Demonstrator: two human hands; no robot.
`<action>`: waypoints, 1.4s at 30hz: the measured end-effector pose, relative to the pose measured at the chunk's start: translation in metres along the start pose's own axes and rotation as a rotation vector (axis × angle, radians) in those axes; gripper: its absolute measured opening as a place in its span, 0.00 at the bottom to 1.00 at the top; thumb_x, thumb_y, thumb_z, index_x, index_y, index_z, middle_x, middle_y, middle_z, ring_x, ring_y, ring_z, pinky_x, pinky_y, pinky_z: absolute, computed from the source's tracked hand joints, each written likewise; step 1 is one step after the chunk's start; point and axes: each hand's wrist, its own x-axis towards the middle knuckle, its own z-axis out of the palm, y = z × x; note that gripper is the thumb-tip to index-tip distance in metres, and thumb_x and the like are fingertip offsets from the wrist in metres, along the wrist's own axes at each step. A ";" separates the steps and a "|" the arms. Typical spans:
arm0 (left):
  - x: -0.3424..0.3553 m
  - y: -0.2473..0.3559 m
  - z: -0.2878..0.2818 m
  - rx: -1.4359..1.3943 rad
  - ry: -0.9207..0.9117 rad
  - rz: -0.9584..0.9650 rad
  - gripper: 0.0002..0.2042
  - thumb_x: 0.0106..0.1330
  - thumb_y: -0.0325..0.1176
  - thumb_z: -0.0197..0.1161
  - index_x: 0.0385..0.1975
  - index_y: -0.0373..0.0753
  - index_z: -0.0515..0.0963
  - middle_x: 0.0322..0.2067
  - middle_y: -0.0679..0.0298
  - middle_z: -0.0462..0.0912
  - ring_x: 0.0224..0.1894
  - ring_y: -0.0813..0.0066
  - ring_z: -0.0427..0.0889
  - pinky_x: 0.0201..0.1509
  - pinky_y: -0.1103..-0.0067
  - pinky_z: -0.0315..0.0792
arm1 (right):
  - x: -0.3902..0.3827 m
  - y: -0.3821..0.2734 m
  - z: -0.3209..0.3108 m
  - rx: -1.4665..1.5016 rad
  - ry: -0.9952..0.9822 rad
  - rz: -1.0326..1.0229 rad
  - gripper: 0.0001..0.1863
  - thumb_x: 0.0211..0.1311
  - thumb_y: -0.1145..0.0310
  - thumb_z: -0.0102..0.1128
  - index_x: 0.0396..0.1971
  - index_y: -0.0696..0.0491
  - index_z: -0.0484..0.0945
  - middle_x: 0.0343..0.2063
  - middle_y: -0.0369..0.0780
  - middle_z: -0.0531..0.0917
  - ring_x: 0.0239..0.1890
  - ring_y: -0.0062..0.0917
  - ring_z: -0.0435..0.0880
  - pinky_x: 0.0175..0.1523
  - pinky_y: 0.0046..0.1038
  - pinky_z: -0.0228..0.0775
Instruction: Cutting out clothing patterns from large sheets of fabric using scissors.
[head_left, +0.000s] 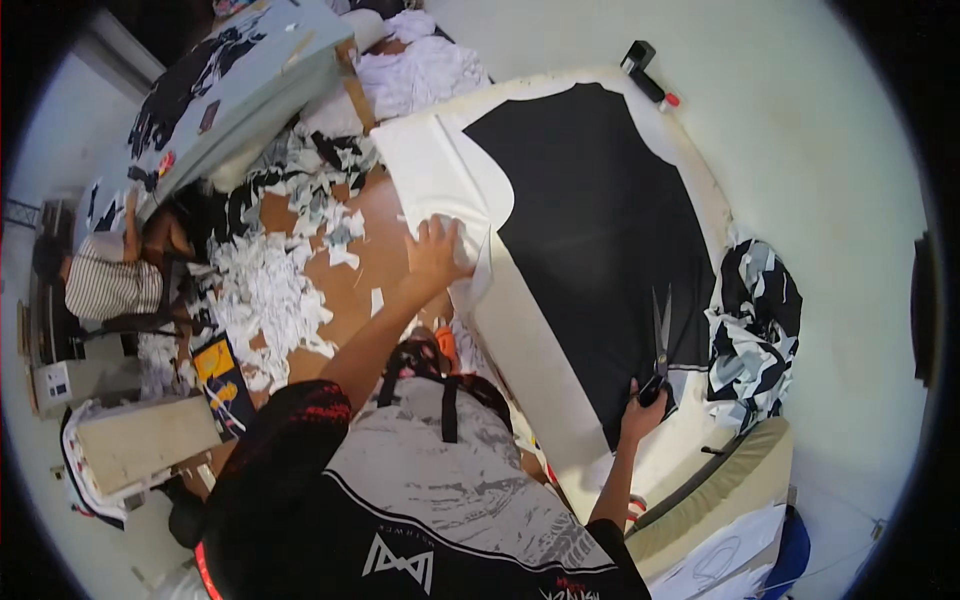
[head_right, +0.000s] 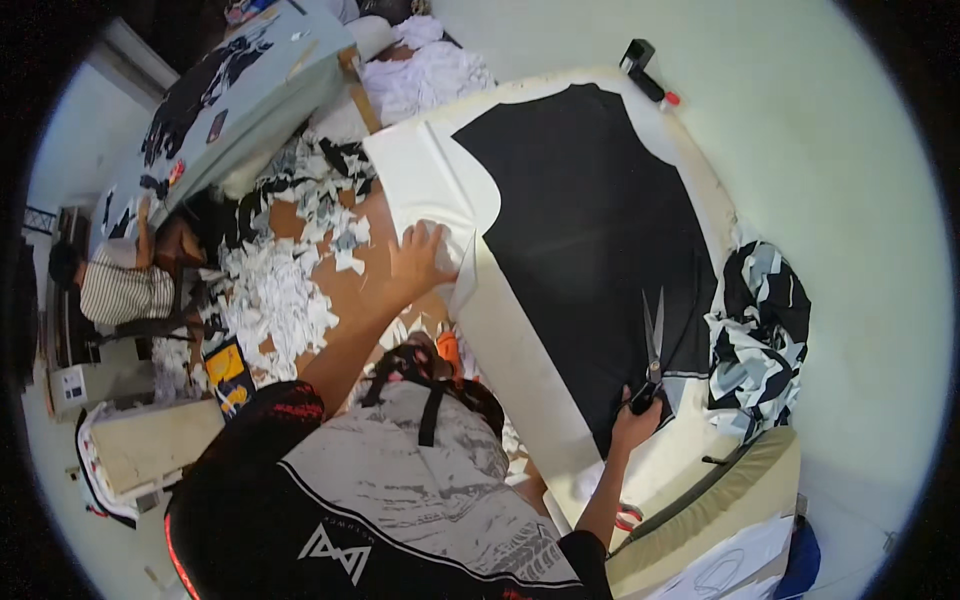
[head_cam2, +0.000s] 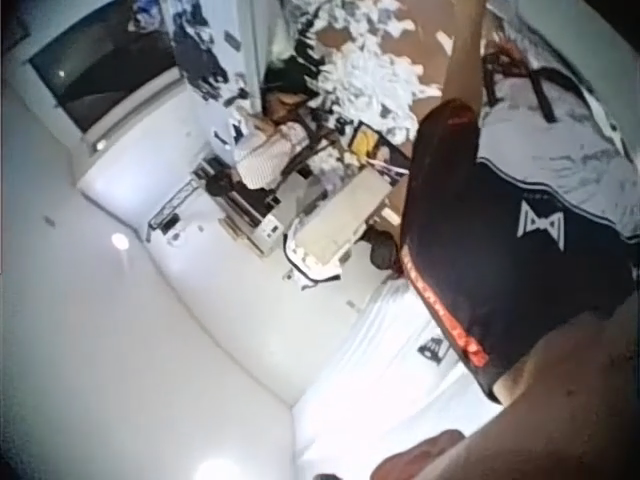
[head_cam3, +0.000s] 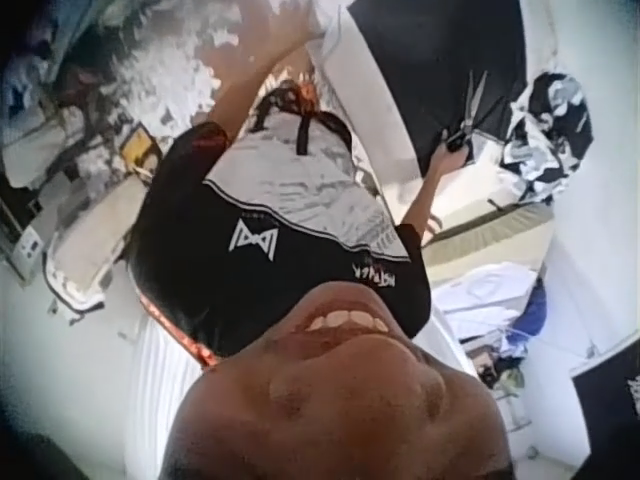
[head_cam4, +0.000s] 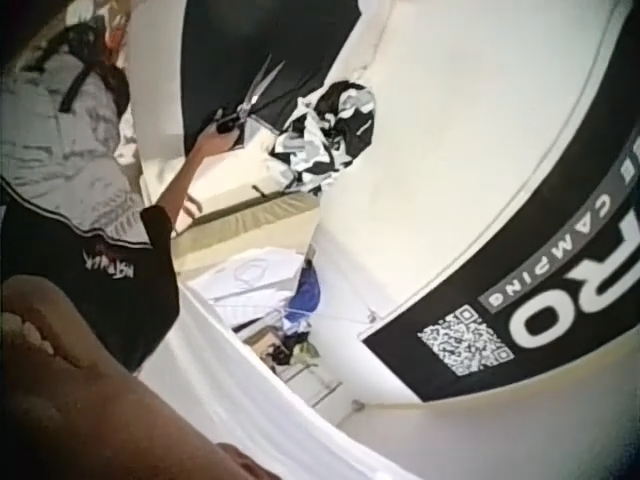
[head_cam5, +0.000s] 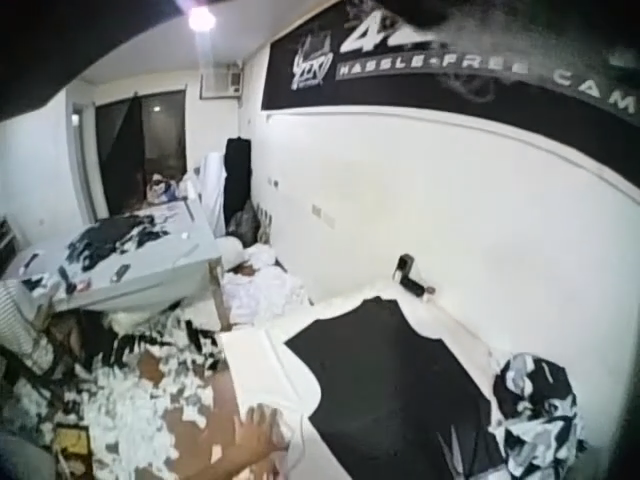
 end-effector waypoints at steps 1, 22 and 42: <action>-0.002 0.003 -0.003 0.015 -0.043 0.030 0.54 0.50 0.65 0.76 0.77 0.49 0.61 0.71 0.53 0.67 0.72 0.50 0.66 0.68 0.44 0.63 | -0.001 0.011 -0.004 0.014 0.020 -0.027 0.40 0.55 0.48 0.81 0.53 0.68 0.77 0.47 0.58 0.84 0.51 0.57 0.81 0.57 0.48 0.73; 0.072 -0.104 -0.004 -0.171 0.306 0.488 0.49 0.54 0.69 0.70 0.70 0.41 0.70 0.65 0.50 0.72 0.65 0.51 0.72 0.64 0.56 0.66 | -0.061 -0.091 -0.022 -0.039 0.243 0.208 0.30 0.58 0.55 0.81 0.46 0.65 0.80 0.37 0.53 0.85 0.39 0.47 0.83 0.49 0.40 0.76; 0.159 -0.117 -0.010 -0.126 0.385 0.358 0.34 0.61 0.55 0.72 0.59 0.35 0.77 0.66 0.45 0.72 0.70 0.48 0.67 0.73 0.47 0.58 | 0.068 -0.375 0.150 0.129 -0.193 0.145 0.28 0.60 0.44 0.76 0.36 0.59 0.82 0.27 0.52 0.86 0.35 0.51 0.87 0.39 0.42 0.76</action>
